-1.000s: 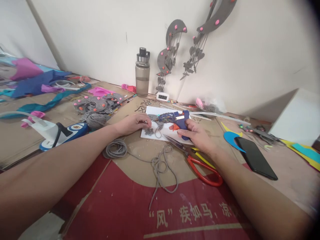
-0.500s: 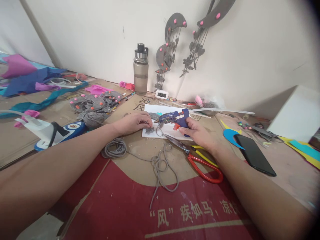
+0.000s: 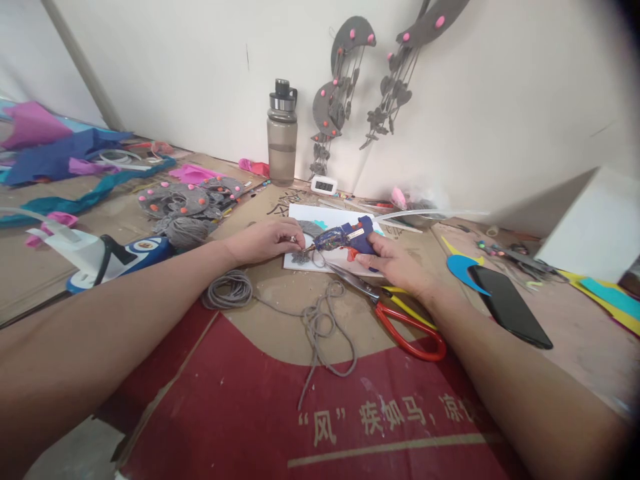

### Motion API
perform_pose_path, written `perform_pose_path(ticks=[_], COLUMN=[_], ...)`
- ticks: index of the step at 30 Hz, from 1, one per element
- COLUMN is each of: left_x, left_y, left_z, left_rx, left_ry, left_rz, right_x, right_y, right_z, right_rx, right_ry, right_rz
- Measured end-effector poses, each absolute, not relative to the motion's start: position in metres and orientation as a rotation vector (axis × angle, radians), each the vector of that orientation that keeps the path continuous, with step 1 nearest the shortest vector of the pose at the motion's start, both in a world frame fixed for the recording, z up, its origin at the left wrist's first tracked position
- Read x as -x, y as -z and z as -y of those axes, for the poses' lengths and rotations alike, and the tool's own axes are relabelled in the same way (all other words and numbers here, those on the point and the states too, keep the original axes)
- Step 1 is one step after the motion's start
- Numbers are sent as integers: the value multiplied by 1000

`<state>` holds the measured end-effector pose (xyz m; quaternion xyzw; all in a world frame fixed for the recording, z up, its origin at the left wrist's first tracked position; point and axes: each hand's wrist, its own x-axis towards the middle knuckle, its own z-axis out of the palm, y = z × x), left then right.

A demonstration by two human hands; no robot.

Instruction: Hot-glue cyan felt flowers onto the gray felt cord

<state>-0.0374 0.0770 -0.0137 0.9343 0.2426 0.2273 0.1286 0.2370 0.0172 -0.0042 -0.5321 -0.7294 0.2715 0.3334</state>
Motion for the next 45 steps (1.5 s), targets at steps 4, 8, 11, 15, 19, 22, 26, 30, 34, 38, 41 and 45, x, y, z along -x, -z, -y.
perform_pose_path(ticks=[4, 8, 11, 15, 19, 22, 26, 30, 34, 38, 41, 45], left_x=[37, 37, 37, 37, 37, 37, 37, 37, 37, 37, 36, 36], left_y=[14, 14, 14, 14, 14, 15, 14, 14, 14, 14, 14, 14], left_z=[-77, -77, -78, -78, -78, -78, -78, -77, -78, -78, -77, -77], left_rx=[-2722, -2714, -2706, -2709, -2716, -2719, -2719, -2727, -2731, -2731, -2729, -2726], left_ry=[-664, -672, -680, -677, -679, -676, -684, -691, -695, -698, -690, -689], left_rz=[-695, -671, -664, -669, -670, -669, -673, -666, -659, -660, -671, -669], right_x=[-235, -234, -233, -233, -233, -233, -235, -236, -236, -237, -238, -240], right_y=[0, -2, -1, 0, 0, 0, 1, 3, 5, 7, 9, 10], right_z=[-15, -14, -15, -15, -14, -14, -15, -15, -15, -17, -19, -20], right_rx=[1392, 1395, 1386, 1384, 1385, 1389, 1406, 1427, 1418, 1421, 1410, 1392], right_ry=[-725, -756, -779, -815, -777, -709, -648, -613, -618, -629, -627, -629], right_rz=[1896, 1872, 1863, 1887, 1909, 1956, 2043, 2056, 2049, 2062, 2084, 2120])
